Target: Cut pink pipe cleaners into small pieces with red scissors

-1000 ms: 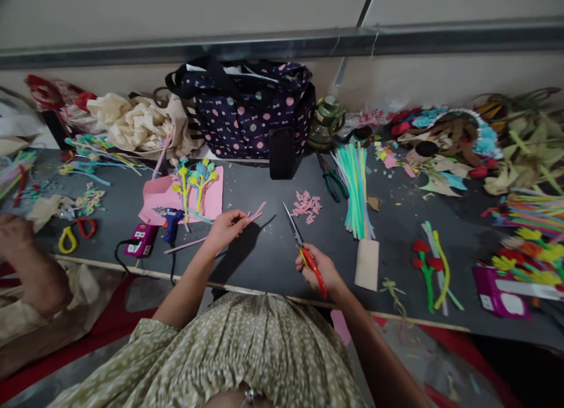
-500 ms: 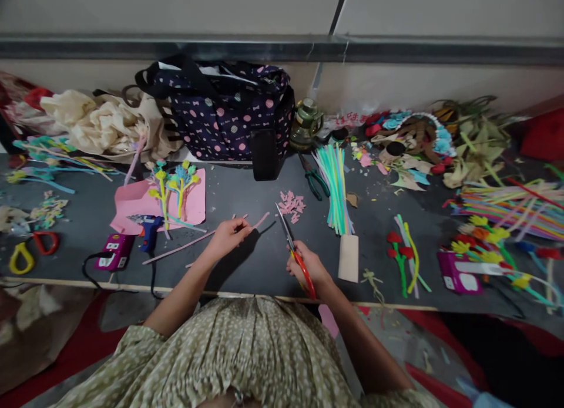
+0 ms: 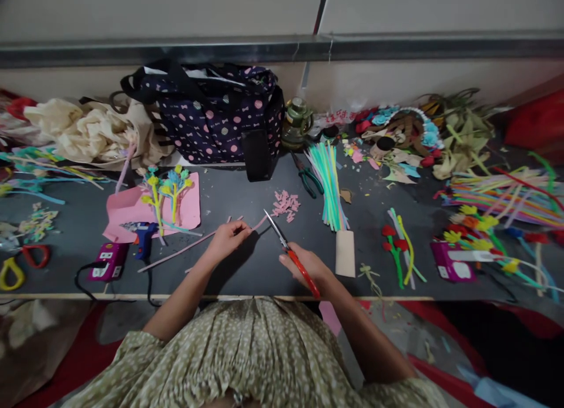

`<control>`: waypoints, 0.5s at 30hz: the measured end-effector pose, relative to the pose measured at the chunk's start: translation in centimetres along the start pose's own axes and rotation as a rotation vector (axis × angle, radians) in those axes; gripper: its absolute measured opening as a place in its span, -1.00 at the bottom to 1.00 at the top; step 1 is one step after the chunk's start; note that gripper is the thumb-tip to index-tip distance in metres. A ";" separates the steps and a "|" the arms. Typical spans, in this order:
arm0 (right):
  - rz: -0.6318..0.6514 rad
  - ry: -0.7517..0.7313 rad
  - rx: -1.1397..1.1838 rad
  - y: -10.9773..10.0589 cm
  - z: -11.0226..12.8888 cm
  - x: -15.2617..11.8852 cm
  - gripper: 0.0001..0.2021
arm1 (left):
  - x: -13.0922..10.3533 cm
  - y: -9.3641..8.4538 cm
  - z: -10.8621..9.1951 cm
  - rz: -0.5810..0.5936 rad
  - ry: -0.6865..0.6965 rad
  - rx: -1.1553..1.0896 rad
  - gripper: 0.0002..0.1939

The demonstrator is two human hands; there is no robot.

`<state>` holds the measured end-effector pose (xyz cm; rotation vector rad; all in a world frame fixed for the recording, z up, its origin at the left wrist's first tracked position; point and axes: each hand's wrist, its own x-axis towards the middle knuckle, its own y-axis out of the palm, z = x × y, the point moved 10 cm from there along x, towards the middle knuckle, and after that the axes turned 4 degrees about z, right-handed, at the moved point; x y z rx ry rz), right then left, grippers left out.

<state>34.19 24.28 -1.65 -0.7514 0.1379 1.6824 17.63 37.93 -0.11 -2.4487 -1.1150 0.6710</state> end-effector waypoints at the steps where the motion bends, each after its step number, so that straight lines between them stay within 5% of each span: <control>1: -0.003 -0.016 -0.022 0.0 0.4 -0.1 -0.67 | 0.1 0.2 -0.1 0.002 0.013 0.007 -0.76; 15: 0.006 -0.067 -0.214 -0.3 1.8 0.5 -0.68 | 0.8 2.2 -1.1 0.112 0.062 0.005 -0.72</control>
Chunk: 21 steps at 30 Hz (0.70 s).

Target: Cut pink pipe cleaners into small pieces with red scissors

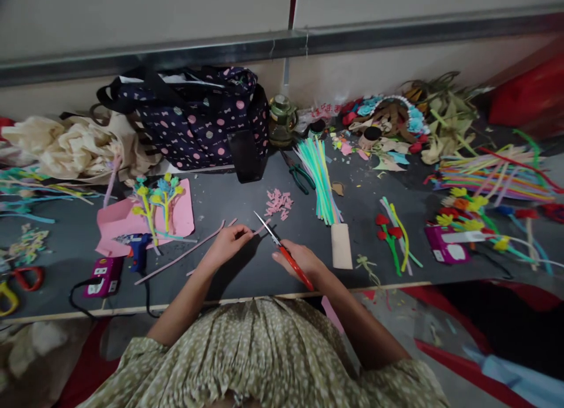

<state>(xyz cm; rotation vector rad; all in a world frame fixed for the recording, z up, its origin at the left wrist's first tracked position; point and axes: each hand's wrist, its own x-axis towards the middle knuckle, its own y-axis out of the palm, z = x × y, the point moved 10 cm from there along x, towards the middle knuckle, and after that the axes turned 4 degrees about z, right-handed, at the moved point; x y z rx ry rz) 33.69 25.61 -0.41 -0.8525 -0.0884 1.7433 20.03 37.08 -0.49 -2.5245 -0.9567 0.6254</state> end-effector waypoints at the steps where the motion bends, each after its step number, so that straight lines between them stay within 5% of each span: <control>1: 0.000 0.000 -0.001 0.0 0.0 0.1 -0.68 | 0.0 0.0 0.0 0.001 -0.007 0.001 -0.72; 21: 0.020 -0.033 -0.008 -0.3 0.3 0.5 -0.72 | 0.1 -0.5 -0.6 0.031 0.037 0.054 -0.75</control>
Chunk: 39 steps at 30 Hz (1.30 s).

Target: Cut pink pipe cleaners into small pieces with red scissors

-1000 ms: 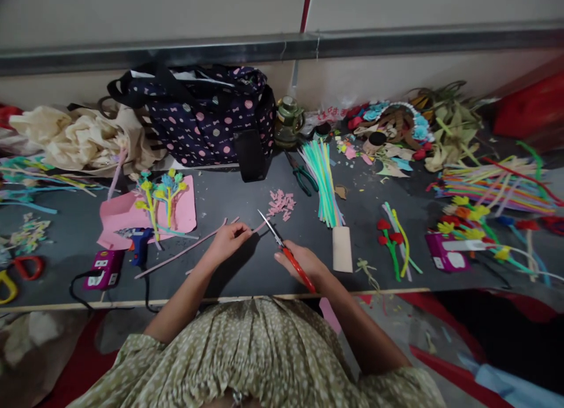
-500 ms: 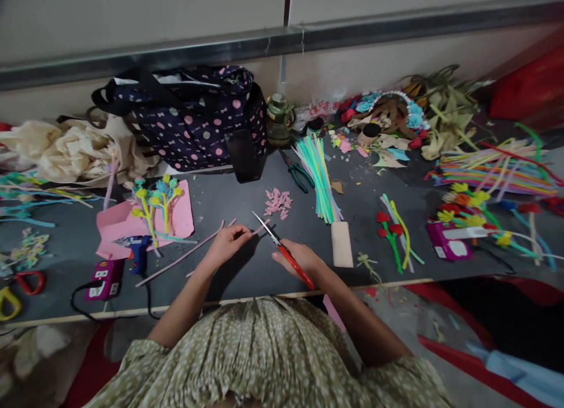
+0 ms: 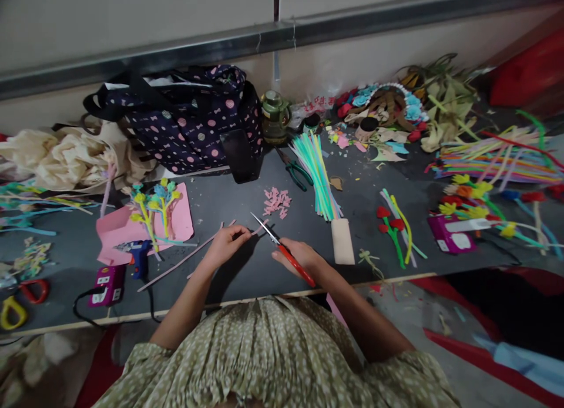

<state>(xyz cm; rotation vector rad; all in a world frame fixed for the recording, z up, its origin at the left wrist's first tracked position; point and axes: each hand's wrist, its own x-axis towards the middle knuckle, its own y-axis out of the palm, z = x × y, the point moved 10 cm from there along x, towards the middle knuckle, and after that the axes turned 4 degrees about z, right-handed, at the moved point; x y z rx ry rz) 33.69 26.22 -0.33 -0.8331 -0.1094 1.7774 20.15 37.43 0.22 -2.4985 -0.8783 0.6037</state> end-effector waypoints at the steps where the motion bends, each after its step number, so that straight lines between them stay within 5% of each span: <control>1: -0.001 -0.004 0.002 0.0 0.0 0.0 -0.73 | 0.0 0.0 0.0 0.000 0.001 0.001 -0.75; 21: 0.029 0.154 0.317 1.1 -3.3 0.9 -0.75 | 0.5 0.6 3.5 0.092 -0.091 -0.046 -0.55; 31: -0.082 0.067 -0.100 0.5 -1.7 2.5 -0.87 | -0.1 0.6 3.7 0.127 -0.098 -0.036 -0.54; 39: -0.003 0.122 0.227 0.7 -2.5 1.0 -0.71 | -0.5 -0.2 4.4 0.077 -0.133 -0.052 -0.55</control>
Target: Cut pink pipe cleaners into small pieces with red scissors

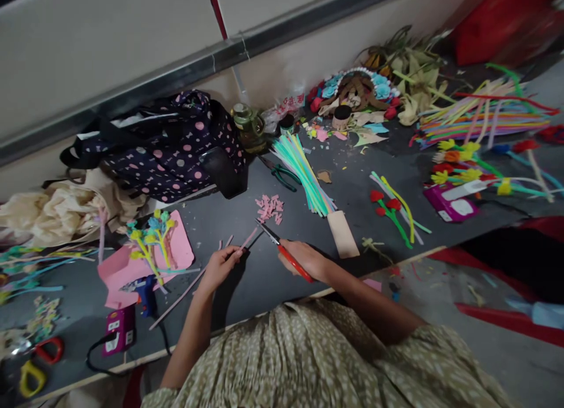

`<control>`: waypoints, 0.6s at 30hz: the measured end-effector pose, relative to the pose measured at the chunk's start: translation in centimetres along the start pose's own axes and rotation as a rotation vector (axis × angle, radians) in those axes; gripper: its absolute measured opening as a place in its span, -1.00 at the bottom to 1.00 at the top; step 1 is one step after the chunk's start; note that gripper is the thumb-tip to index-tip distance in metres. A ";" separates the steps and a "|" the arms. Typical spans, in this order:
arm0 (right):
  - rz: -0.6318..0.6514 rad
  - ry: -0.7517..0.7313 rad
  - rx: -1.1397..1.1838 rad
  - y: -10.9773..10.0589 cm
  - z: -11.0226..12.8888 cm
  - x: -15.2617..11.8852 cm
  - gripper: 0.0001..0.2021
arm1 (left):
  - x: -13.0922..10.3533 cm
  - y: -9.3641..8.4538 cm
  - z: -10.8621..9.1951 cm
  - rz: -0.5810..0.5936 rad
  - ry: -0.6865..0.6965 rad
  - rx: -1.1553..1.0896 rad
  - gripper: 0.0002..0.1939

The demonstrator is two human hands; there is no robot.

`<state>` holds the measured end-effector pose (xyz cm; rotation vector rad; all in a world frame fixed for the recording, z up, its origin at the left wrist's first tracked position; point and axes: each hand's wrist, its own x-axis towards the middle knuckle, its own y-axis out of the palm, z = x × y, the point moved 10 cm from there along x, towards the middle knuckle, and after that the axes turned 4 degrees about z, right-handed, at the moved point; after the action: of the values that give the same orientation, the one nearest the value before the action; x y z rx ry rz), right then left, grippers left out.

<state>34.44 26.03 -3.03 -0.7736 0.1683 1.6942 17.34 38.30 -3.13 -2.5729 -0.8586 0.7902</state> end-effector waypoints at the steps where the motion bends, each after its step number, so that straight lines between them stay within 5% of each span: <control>1: 0.005 0.003 0.039 -0.1 -0.1 -0.2 -0.73 | -0.1 0.0 0.1 -0.001 -0.005 -0.006 -0.55; 9: 0.119 0.079 0.269 0.9 -1.8 -0.2 -0.83 | -0.5 0.3 0.5 -0.014 0.001 -0.065 -0.55; 14: 0.025 0.110 0.282 -0.4 -3.1 -0.2 -0.79 | -0.3 0.2 0.8 -0.077 -0.010 -0.107 -0.53; 18: -0.014 -0.006 0.091 -1.8 -2.1 -1.0 -0.85 | 0.3 0.4 0.2 -0.107 0.035 -0.104 -0.54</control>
<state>37.04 24.66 -3.53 -0.7001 0.2336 1.6634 17.62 38.20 -3.58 -2.5960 -1.0427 0.6852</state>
